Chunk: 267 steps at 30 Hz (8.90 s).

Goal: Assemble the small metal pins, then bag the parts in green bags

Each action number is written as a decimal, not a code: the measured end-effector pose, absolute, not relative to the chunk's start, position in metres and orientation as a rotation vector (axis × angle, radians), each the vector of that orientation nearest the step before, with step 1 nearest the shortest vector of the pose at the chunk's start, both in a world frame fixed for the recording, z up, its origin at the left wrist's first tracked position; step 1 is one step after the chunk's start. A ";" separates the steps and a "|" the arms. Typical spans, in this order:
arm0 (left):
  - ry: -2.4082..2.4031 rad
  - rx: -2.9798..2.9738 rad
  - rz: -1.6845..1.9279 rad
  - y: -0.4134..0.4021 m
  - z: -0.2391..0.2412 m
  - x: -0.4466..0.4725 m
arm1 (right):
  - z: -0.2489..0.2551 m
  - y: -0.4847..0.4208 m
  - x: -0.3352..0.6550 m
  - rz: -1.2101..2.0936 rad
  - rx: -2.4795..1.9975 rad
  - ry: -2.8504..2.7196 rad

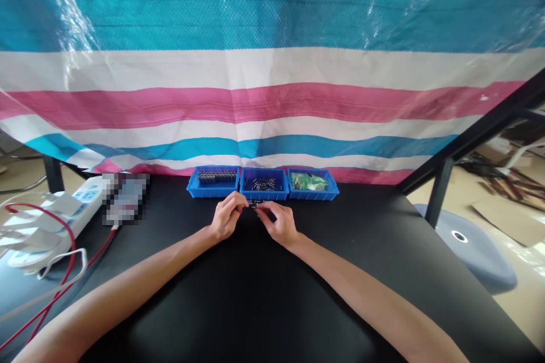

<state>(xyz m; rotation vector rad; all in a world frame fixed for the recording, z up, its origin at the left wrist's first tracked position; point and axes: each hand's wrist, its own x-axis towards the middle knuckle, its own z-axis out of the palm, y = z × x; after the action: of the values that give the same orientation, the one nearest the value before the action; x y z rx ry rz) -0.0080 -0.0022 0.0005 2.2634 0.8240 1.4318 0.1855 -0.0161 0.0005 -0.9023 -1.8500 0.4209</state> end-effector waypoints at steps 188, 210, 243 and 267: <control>0.980 2.378 1.378 0.007 -0.001 -0.004 | 0.003 -0.010 0.183 0.582 -1.070 -1.727; 1.159 2.273 1.189 0.005 -0.006 -0.006 | 0.001 -0.014 0.181 0.507 -0.922 -1.861; 1.075 2.160 1.351 -0.005 0.006 -0.006 | -0.001 -0.012 0.180 0.470 -1.040 -1.916; 1.112 2.337 1.416 0.004 -0.003 -0.005 | 0.002 -0.015 0.182 0.501 -0.986 -1.844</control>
<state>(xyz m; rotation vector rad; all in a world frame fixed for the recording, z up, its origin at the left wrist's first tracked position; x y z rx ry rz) -0.0046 0.0039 -0.0032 2.3367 1.1119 1.4162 0.1825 -0.0151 0.0018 -0.9858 -1.8444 0.5013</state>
